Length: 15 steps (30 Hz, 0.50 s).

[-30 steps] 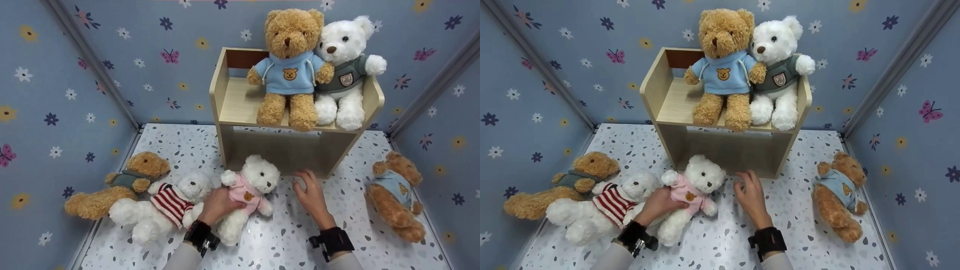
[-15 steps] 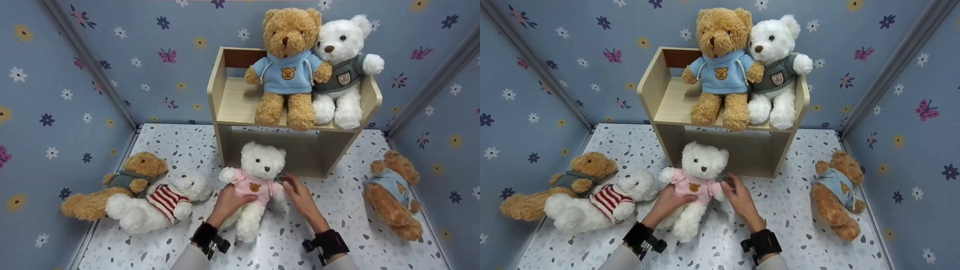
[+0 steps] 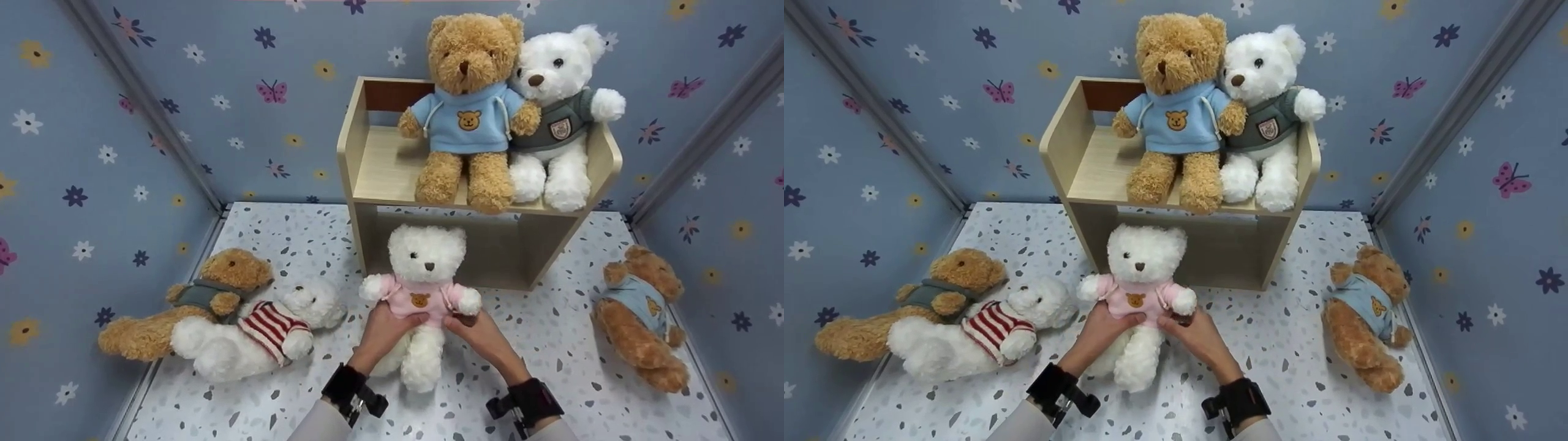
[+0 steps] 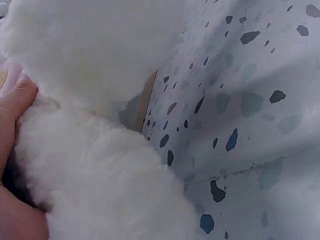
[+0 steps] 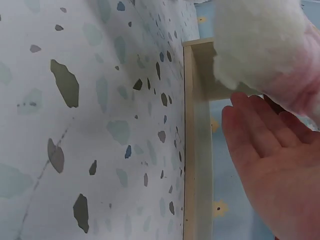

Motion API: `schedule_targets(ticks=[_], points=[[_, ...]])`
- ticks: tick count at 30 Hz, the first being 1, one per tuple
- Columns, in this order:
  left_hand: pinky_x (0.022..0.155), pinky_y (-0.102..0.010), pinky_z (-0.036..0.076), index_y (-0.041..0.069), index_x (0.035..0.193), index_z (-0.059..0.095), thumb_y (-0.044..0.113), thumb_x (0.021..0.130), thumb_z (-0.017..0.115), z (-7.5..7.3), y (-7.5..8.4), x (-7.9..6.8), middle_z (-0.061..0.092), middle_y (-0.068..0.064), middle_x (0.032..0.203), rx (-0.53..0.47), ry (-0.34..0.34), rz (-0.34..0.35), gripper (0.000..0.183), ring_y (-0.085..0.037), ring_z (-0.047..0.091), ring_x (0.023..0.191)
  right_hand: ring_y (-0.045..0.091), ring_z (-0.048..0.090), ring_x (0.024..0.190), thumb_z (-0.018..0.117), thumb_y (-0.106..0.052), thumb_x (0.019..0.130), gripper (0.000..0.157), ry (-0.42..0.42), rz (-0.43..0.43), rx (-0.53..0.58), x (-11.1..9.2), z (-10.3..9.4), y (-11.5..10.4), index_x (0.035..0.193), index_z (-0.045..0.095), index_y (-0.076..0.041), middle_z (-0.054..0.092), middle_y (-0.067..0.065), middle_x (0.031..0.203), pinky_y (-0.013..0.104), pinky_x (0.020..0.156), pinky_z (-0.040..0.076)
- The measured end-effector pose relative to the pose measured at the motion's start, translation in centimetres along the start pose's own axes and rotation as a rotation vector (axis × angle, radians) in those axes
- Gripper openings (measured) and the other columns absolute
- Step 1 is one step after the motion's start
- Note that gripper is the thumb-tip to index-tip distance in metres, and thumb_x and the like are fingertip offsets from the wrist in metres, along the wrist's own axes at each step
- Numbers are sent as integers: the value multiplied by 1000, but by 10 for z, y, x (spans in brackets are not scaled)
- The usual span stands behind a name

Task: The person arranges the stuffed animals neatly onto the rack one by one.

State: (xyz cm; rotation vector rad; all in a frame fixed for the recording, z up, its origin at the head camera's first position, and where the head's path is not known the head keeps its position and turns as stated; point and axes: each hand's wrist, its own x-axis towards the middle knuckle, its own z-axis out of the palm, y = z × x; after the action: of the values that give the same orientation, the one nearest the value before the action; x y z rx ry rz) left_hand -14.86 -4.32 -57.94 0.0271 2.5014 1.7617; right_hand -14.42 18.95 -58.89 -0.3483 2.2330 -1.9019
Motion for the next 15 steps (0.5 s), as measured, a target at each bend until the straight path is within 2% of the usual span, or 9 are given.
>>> schedule_targets(ticks=[8, 11, 15], points=[[97, -40, 52, 7, 125, 66, 39, 83, 87, 5, -2, 0, 73, -4, 115, -117, -67, 34, 57, -19, 68, 106, 20, 66, 110, 70, -11, 100, 42, 0, -30, 6, 1, 5, -1, 137, 56, 0, 67, 14, 124, 29, 90, 55], [105, -42, 48, 4, 136, 59, 40, 88, 83, 3, -2, -2, 69, -8, 126, -193, -122, -1, 65, -23, 65, 116, 22, 67, 109, 70, -11, 99, 42, -2, -22, 18, 0, 4, -1, 137, 56, 1, 68, 15, 124, 30, 89, 56], [113, -42, 41, 1, 149, 47, 48, 96, 72, 1, -2, -5, 58, -14, 142, -276, -163, -70, 75, -25, 55, 130, 22, 67, 109, 71, -15, 99, 42, 16, 7, -29, -1, 2, -1, 136, 57, -1, 69, 15, 122, 30, 88, 56]])
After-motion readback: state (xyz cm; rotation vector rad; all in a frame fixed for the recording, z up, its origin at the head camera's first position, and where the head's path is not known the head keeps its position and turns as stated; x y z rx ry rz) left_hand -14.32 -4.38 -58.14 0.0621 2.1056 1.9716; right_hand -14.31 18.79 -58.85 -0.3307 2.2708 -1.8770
